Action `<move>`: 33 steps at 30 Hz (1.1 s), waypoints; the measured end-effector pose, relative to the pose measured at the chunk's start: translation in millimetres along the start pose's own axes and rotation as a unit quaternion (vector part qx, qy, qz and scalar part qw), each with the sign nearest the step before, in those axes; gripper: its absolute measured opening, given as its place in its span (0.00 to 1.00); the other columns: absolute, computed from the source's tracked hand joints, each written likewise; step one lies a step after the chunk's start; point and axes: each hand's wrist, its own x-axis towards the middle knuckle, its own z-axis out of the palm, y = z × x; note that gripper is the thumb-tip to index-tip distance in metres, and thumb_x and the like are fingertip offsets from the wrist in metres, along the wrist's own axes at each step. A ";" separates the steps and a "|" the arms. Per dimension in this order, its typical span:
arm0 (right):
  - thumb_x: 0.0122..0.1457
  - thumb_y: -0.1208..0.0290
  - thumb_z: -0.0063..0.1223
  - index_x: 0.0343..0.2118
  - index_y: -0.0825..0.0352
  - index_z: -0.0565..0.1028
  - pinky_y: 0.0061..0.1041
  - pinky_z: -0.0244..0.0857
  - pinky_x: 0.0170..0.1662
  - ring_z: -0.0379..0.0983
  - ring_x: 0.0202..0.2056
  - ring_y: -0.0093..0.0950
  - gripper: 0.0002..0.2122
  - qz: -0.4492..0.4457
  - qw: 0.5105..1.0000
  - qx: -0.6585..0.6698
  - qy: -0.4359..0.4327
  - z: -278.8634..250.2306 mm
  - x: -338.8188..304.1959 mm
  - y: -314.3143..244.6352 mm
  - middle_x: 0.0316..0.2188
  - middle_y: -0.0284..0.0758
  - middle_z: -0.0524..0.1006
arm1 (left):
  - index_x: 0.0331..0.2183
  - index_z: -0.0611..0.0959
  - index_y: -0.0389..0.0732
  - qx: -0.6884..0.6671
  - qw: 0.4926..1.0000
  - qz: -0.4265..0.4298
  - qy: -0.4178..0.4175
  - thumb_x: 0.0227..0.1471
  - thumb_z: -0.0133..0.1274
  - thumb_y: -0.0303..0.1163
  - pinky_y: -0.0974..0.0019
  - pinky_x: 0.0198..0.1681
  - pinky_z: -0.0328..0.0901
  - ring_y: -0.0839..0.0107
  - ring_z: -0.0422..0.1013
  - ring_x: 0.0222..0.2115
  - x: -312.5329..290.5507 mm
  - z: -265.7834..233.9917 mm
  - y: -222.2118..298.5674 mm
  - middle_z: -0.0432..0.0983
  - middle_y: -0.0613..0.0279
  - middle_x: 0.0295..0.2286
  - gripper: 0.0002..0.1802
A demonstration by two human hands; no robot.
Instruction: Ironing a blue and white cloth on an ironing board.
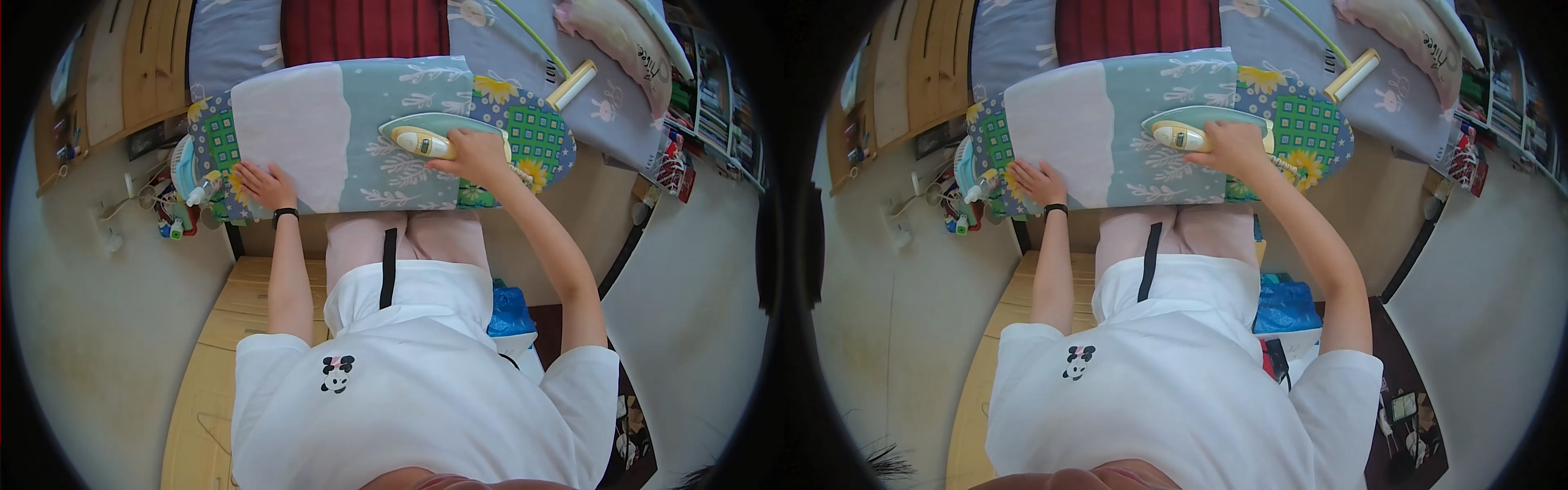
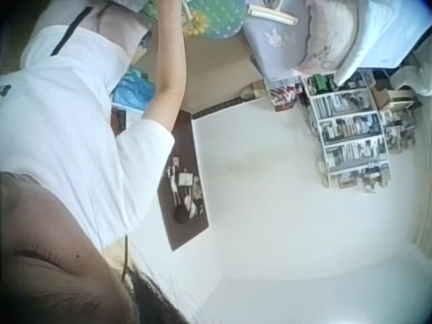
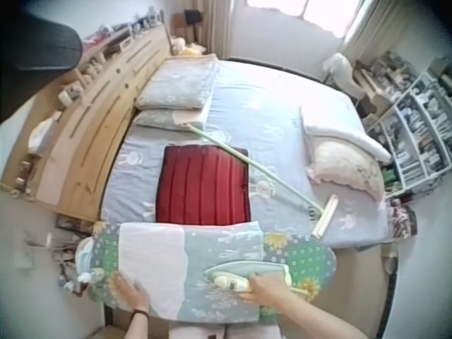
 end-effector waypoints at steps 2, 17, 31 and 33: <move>0.39 0.45 0.55 0.21 0.64 0.71 0.32 0.61 0.22 0.70 0.20 0.35 0.22 -0.012 1.000 -0.006 0.023 5.9 1.5 -2.2 0.17 0.36 0.72 | 0.54 0.52 0.35 -0.002 1.000 -0.006 0.001 0.52 0.36 0.43 0.55 0.57 0.38 0.58 0.42 0.57 -0.1 -2.1 3.8 0.44 0.50 0.55 0.33; 0.37 0.47 0.56 0.17 0.64 0.70 0.31 0.61 0.19 0.69 0.16 0.35 0.21 0.013 0.999 -0.001 0.031 13.3 4.4 -2.6 0.14 0.38 0.71 | 0.54 0.53 0.34 -0.014 1.000 -0.016 -0.001 0.51 0.36 0.43 0.55 0.57 0.38 0.58 0.42 0.57 -0.4 -3.8 7.6 0.45 0.50 0.55 0.33; 0.38 0.46 0.55 0.19 0.64 0.70 0.31 0.62 0.20 0.70 0.18 0.34 0.21 0.021 0.999 -0.023 0.011 16.7 2.8 -1.9 0.15 0.37 0.72 | 0.54 0.54 0.34 -0.016 1.000 -0.005 0.017 0.52 0.35 0.44 0.54 0.56 0.39 0.56 0.43 0.56 1.0 -1.2 5.6 0.47 0.49 0.54 0.32; 0.38 0.46 0.55 0.19 0.64 0.70 0.31 0.62 0.20 0.70 0.18 0.34 0.22 0.022 0.999 -0.021 0.013 16.9 2.5 -2.3 0.15 0.37 0.72 | 0.54 0.54 0.34 -0.015 1.000 -0.002 0.016 0.52 0.35 0.44 0.54 0.56 0.39 0.56 0.43 0.56 0.7 -1.8 5.5 0.47 0.49 0.55 0.32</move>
